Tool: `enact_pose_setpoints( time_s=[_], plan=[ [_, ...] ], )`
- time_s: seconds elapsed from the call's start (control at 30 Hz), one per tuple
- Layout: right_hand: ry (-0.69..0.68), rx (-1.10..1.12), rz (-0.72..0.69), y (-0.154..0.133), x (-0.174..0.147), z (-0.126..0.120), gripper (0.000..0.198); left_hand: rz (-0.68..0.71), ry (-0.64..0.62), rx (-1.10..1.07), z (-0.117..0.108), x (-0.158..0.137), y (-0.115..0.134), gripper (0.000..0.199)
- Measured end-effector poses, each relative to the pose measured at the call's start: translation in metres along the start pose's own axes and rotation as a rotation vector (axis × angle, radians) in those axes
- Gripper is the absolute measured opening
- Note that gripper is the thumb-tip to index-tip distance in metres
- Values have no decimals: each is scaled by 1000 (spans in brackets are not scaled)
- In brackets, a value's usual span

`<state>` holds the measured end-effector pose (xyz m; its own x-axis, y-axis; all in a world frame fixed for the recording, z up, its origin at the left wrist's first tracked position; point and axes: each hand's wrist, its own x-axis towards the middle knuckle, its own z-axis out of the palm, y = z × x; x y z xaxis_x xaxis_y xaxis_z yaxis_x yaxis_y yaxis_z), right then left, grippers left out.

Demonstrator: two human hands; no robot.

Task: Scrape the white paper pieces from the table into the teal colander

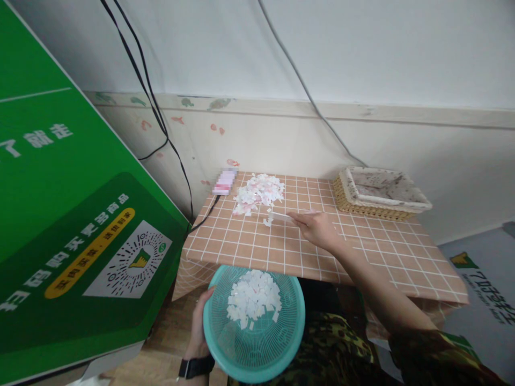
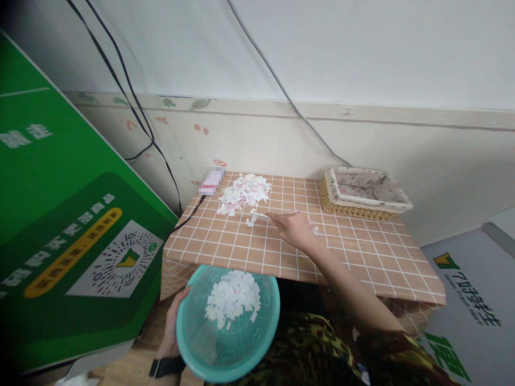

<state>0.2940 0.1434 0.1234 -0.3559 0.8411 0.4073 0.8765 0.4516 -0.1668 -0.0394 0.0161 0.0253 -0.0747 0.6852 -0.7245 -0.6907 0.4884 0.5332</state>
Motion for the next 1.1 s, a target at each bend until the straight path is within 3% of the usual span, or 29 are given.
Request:
enact_pose_setpoints(
  time_s=[0.3,0.4,0.53,0.73,1.1],
  plan=[
    [-54,220,-49,4,9,8,30,-6,-57,-3,1,-2,0,13],
    [-75,218,-68,-2,3,0,31,-19,-52,-10,1,-2,0,15],
    [0,196,-2,-10,-9,-9,30,-53,-76,-30,2,-3,0,15],
    [-6,194,-14,-26,-25,-8,32,-11,-48,-18,3,-3,0,15],
    [-60,200,-59,-38,-23,-7,35,-35,-99,-34,0,-2,-2,18]
  ],
)
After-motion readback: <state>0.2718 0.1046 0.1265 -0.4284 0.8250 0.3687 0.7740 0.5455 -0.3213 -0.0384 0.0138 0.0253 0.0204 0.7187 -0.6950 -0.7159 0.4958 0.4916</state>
